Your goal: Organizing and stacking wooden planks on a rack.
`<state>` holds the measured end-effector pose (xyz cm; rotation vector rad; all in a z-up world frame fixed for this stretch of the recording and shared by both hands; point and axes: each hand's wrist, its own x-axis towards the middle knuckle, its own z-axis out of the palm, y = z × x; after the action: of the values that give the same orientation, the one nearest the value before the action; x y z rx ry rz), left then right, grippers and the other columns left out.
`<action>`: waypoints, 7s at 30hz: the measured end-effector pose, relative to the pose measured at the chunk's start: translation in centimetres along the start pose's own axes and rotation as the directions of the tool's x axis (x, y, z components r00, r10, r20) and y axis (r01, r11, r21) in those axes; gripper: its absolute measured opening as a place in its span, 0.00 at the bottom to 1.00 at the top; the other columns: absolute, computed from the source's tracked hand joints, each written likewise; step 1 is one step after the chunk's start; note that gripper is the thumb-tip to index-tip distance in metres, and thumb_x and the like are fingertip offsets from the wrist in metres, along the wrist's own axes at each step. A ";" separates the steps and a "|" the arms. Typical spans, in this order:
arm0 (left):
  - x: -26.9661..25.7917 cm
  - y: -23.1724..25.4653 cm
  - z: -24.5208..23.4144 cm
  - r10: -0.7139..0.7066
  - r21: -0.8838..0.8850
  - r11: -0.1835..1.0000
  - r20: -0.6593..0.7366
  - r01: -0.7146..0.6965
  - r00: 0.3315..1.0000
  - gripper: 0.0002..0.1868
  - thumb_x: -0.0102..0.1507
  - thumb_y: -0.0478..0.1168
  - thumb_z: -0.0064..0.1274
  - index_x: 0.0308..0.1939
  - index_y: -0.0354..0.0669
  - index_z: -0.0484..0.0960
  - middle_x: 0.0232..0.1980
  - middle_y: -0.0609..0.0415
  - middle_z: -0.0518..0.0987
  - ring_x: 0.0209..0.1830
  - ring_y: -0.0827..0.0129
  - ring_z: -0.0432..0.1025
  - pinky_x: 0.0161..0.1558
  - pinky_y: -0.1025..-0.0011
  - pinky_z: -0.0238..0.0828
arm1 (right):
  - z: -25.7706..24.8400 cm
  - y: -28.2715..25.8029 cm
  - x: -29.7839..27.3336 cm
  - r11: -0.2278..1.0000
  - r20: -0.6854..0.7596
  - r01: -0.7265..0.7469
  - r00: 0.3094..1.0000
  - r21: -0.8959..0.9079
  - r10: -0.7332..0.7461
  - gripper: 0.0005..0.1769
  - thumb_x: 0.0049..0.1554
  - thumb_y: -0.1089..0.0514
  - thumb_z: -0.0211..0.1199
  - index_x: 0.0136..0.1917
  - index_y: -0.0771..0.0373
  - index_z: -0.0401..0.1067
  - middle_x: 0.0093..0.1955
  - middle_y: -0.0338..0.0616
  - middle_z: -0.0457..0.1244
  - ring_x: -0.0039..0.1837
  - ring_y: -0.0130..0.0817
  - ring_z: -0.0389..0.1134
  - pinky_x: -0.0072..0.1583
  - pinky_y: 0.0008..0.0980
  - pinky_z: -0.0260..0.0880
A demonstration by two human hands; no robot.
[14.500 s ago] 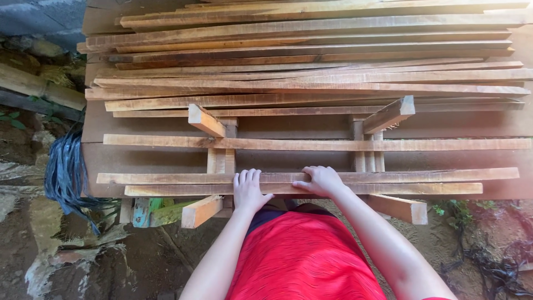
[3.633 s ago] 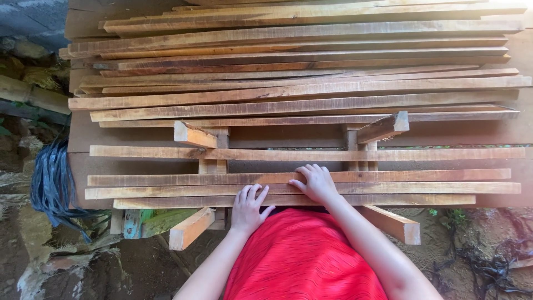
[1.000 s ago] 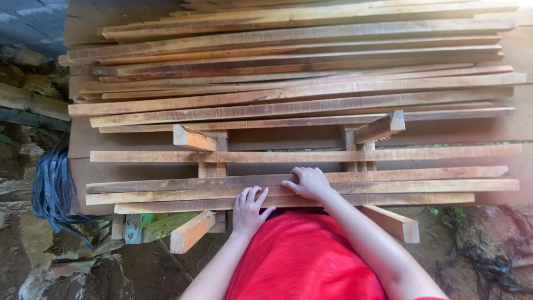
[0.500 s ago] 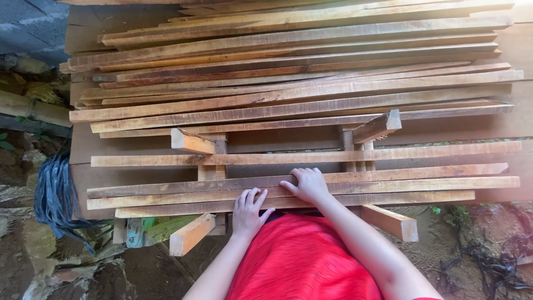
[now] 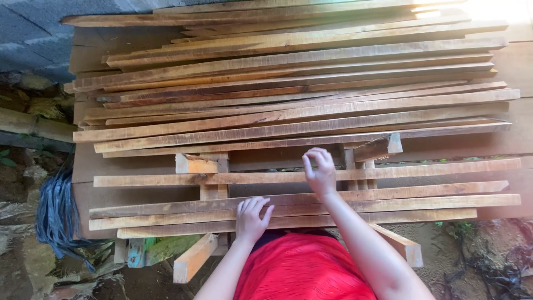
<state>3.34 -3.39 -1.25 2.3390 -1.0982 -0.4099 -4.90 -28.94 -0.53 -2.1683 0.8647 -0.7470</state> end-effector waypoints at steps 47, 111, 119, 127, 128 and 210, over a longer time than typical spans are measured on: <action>33.5 -3.9 -4.9 -0.322 0.393 0.899 0.292 0.194 0.900 0.30 0.66 0.62 0.51 0.65 0.50 0.77 0.59 0.48 0.79 0.59 0.57 0.75 0.58 0.56 0.73 | 1.0 4.2 25.2 0.617 0.526 0.038 0.566 -0.786 0.635 0.48 0.58 0.21 0.52 0.81 0.48 0.53 0.64 0.53 0.67 0.65 0.49 0.69 0.62 0.46 0.72; 37.8 -5.7 -3.2 -0.161 0.558 0.829 0.251 -0.007 0.954 0.34 0.63 0.49 0.54 0.73 0.47 0.65 0.76 0.53 0.63 0.72 0.57 0.60 0.65 0.53 0.65 | 2.7 5.1 26.7 0.551 0.510 0.247 0.764 -0.797 0.395 0.49 0.59 0.25 0.52 0.81 0.57 0.51 0.76 0.45 0.53 0.74 0.43 0.54 0.67 0.45 0.59; 38.8 -5.2 -4.0 -0.105 0.510 0.859 0.235 -0.031 0.966 0.32 0.61 0.49 0.55 0.68 0.47 0.69 0.68 0.50 0.67 0.66 0.55 0.63 0.60 0.53 0.66 | 2.9 5.8 28.6 0.512 0.535 0.297 0.735 -0.806 0.416 0.42 0.59 0.26 0.56 0.74 0.56 0.63 0.70 0.44 0.58 0.74 0.40 0.57 0.68 0.43 0.60; 42.8 -5.4 -5.6 -0.140 0.568 0.820 0.321 -0.072 0.937 0.20 0.71 0.54 0.46 0.62 0.49 0.76 0.66 0.54 0.73 0.67 0.61 0.66 0.71 0.54 0.60 | 2.2 8.5 30.6 0.683 0.397 0.150 0.891 -0.715 0.219 0.38 0.63 0.30 0.55 0.74 0.58 0.64 0.77 0.45 0.56 0.78 0.43 0.54 0.74 0.46 0.55; 43.5 -5.8 -5.5 -0.072 0.536 0.840 0.266 -0.085 0.961 0.23 0.72 0.54 0.45 0.65 0.46 0.73 0.67 0.52 0.71 0.68 0.59 0.65 0.69 0.54 0.61 | 2.6 9.5 31.0 0.708 0.362 0.169 0.923 -0.686 0.131 0.40 0.62 0.30 0.56 0.76 0.59 0.62 0.79 0.47 0.53 0.80 0.45 0.50 0.75 0.48 0.51; 4.5 10.6 -14.6 0.038 -0.054 0.998 0.001 -0.037 0.999 0.25 0.49 0.51 0.70 0.45 0.47 0.80 0.49 0.55 0.80 0.53 0.59 0.73 0.60 0.56 0.59 | -16.5 -12.4 0.9 0.886 0.588 0.259 0.808 -0.385 0.020 0.28 0.47 0.39 0.70 0.57 0.53 0.75 0.51 0.43 0.69 0.56 0.45 0.69 0.61 0.47 0.64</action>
<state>6.45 -7.80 16.54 2.2682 -1.1166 -0.4230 -11.47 -28.87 19.04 -2.6631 0.6025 0.1167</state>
